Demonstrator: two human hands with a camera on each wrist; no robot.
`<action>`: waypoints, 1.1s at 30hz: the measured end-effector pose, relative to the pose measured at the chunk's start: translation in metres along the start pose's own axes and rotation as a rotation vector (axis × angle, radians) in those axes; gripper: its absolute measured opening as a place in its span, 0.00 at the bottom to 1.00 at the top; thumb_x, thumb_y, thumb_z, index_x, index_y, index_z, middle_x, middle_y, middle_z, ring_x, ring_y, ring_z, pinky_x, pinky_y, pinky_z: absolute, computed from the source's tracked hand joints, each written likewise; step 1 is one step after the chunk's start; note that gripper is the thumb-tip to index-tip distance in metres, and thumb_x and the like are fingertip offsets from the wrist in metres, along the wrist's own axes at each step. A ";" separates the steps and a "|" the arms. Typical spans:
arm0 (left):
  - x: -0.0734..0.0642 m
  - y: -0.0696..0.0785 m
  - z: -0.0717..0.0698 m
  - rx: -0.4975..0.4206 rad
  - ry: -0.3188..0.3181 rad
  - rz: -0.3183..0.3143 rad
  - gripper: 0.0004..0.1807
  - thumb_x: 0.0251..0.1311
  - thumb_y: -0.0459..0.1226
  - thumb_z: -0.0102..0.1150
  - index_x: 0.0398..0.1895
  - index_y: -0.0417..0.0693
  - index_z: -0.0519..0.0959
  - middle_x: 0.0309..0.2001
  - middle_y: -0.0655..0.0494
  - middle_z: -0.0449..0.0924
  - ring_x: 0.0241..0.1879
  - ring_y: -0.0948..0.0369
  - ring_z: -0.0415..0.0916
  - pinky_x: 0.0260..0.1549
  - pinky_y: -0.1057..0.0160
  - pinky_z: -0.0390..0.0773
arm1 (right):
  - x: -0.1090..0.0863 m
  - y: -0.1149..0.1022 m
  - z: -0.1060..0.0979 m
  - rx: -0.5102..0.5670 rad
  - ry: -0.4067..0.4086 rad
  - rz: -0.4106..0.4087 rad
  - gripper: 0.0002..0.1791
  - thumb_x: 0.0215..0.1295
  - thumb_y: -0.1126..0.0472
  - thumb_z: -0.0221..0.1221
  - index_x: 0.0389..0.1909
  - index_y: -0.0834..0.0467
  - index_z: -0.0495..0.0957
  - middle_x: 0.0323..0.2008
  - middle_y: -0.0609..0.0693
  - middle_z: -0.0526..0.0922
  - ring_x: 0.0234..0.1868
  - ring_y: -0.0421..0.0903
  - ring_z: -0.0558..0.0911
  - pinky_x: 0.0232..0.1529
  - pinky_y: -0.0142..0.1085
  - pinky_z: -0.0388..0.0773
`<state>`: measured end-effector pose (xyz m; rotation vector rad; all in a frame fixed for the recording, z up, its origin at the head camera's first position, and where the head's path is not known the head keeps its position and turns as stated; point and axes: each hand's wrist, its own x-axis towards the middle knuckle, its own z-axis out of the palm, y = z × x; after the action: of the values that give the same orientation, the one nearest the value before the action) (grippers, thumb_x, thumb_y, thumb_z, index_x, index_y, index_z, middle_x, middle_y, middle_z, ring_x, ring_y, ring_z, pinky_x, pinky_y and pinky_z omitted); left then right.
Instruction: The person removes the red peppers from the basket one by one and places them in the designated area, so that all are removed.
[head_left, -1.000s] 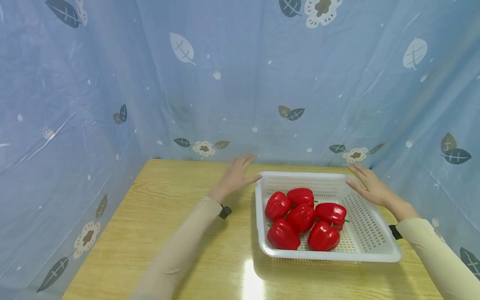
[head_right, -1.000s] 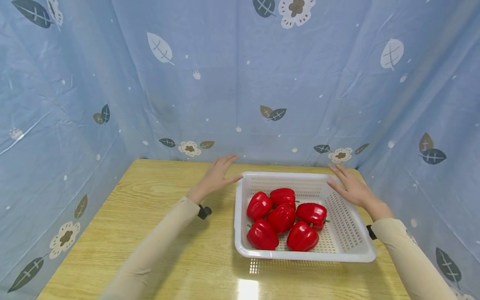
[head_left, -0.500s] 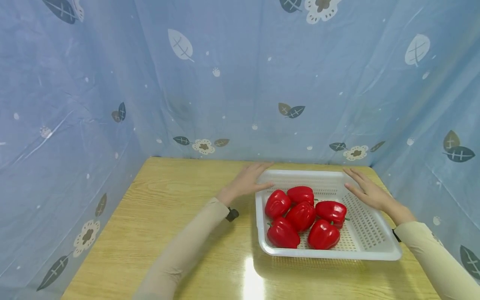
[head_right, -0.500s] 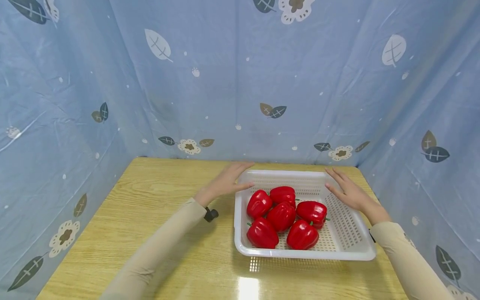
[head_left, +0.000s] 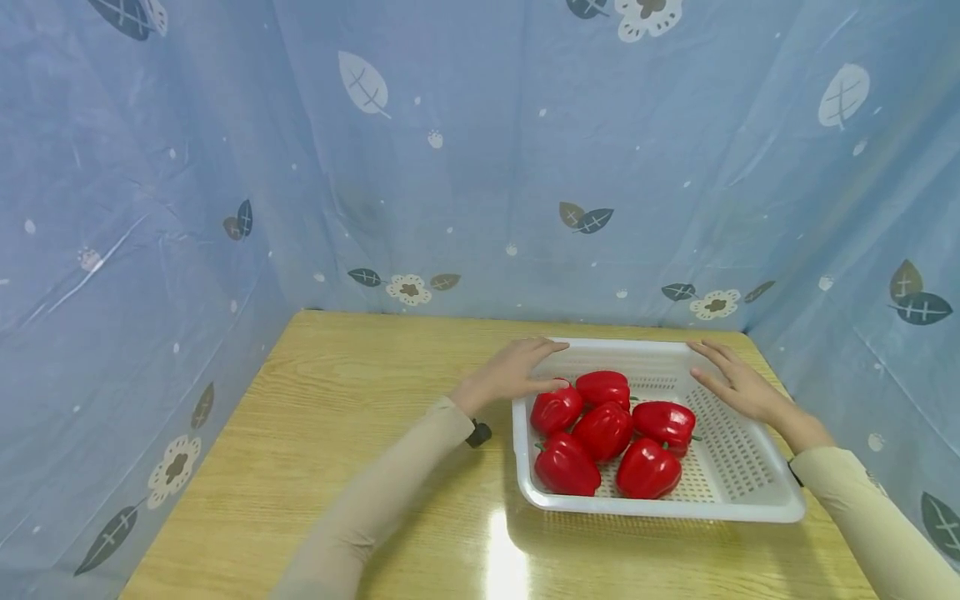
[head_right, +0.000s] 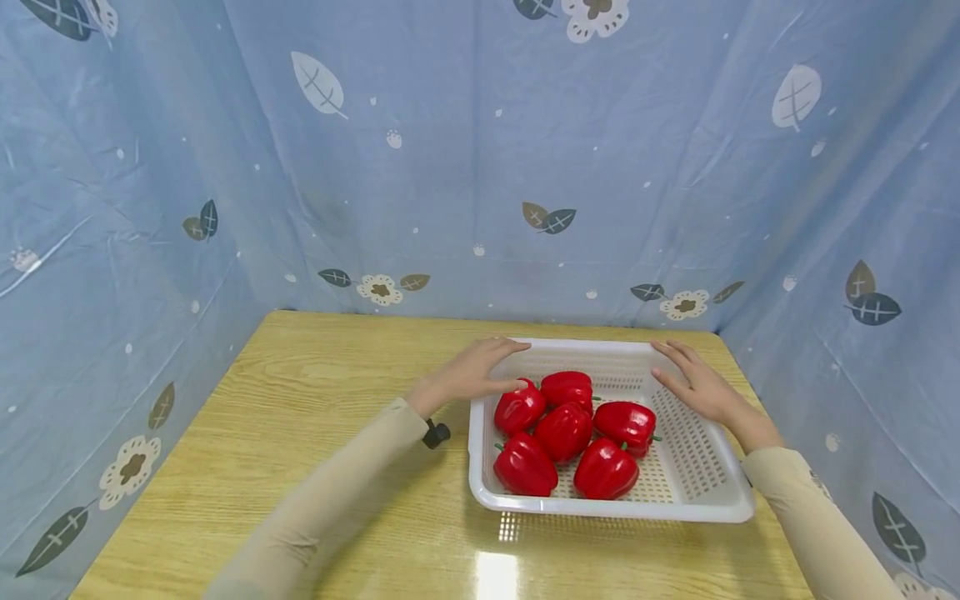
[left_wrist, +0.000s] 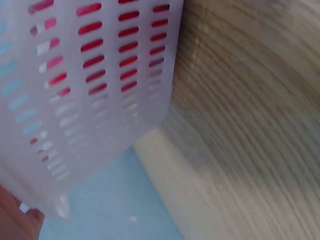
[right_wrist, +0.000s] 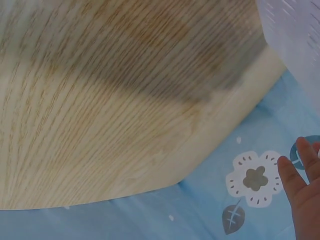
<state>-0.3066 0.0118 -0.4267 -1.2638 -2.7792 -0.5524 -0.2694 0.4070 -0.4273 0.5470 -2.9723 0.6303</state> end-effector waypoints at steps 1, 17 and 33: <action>0.000 0.001 0.001 0.007 -0.003 0.005 0.38 0.58 0.62 0.47 0.70 0.59 0.57 0.66 0.60 0.62 0.66 0.60 0.58 0.66 0.56 0.57 | 0.000 0.000 0.000 -0.004 0.005 -0.003 0.33 0.68 0.49 0.49 0.70 0.57 0.53 0.66 0.69 0.53 0.62 0.73 0.56 0.50 0.73 0.54; 0.005 0.009 0.006 -0.020 -0.095 0.012 0.38 0.56 0.64 0.48 0.64 0.53 0.66 0.62 0.62 0.66 0.63 0.62 0.62 0.64 0.59 0.60 | 0.000 0.002 0.004 0.002 0.036 -0.008 0.32 0.68 0.51 0.50 0.69 0.57 0.55 0.65 0.69 0.55 0.62 0.72 0.57 0.50 0.72 0.54; 0.011 0.012 0.015 0.168 -0.171 -0.015 0.35 0.50 0.68 0.49 0.59 0.65 0.70 0.57 0.67 0.71 0.57 0.66 0.66 0.58 0.60 0.62 | 0.002 0.000 0.005 0.002 0.053 -0.011 0.32 0.68 0.53 0.50 0.69 0.56 0.54 0.64 0.69 0.57 0.62 0.71 0.58 0.50 0.72 0.55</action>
<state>-0.3039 0.0318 -0.4351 -1.3113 -2.9002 -0.2137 -0.2709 0.4051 -0.4314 0.5383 -2.9173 0.6373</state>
